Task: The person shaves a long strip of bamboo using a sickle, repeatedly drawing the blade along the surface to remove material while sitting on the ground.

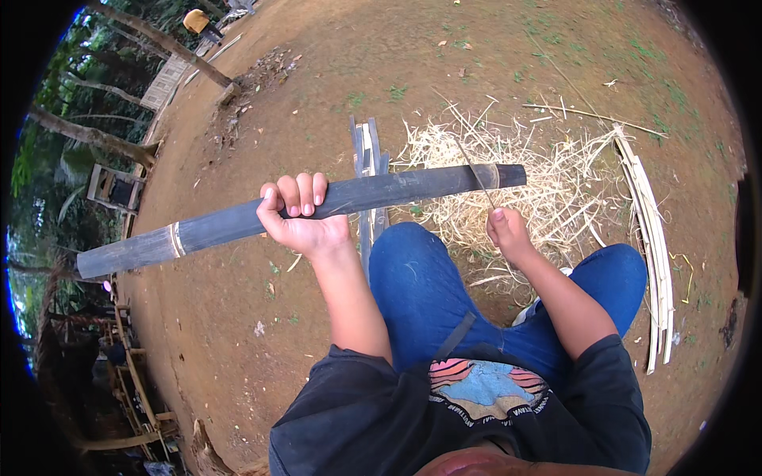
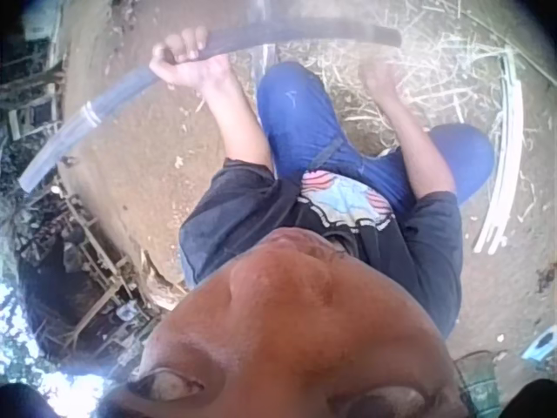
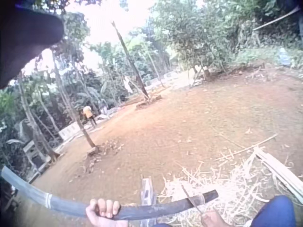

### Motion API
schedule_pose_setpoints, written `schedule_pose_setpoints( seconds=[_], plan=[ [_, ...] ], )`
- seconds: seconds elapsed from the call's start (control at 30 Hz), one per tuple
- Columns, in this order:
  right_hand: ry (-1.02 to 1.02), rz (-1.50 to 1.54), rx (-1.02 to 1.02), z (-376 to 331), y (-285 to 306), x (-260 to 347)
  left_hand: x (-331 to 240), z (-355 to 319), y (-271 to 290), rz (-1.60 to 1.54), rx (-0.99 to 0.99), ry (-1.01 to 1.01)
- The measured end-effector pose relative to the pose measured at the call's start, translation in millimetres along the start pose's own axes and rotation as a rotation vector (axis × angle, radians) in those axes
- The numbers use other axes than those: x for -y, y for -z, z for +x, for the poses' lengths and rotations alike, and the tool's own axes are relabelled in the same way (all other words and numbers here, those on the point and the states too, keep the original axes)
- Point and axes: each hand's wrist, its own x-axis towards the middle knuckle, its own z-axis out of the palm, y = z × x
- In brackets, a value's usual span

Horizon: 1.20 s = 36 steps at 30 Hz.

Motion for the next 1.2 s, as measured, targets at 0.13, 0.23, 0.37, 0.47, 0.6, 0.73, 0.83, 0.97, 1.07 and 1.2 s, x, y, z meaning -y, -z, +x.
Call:
schedule_pose_setpoints(
  seconds=[0.13, 0.23, 0.37, 0.47, 0.6, 0.73, 0.83, 0.97, 1.07, 1.2],
  plan=[
    [-0.165, -0.093, -0.082, 7, 18, -23, -7, 2, -3, -0.006, 0.030, 0.025],
    [-0.156, -0.054, -0.030, 5, 13, -19, -9, 3, -5, 0.016, 0.048, 0.017],
    [-0.009, 0.017, 0.017, -3, -2, 7, -7, -1, -9, -0.042, 0.188, 0.053],
    [-0.105, 0.040, -0.063, 1, 14, 0, -1, -10, -23, -0.007, 0.286, 0.035],
    [-0.058, 0.097, -0.016, -8, 19, 14, 22, -13, -48, 0.280, 0.147, -0.270],
    [0.030, 0.089, 0.080, -11, 4, 56, -5, 7, -32, 0.135, 0.272, -0.339],
    [0.092, 0.047, 0.064, -10, 9, 63, -5, 6, -38, 0.119, 0.263, -0.362],
    [0.069, 0.033, 0.014, -9, 16, 59, 3, -2, -44, 0.119, 0.210, -0.370],
    [0.063, 0.025, -0.034, -2, 17, 46, -11, -4, -50, 0.113, 0.222, -0.366],
    [-0.010, 0.051, -0.073, 2, 19, 26, -13, 1, -50, 0.109, 0.222, -0.342]
  ],
)
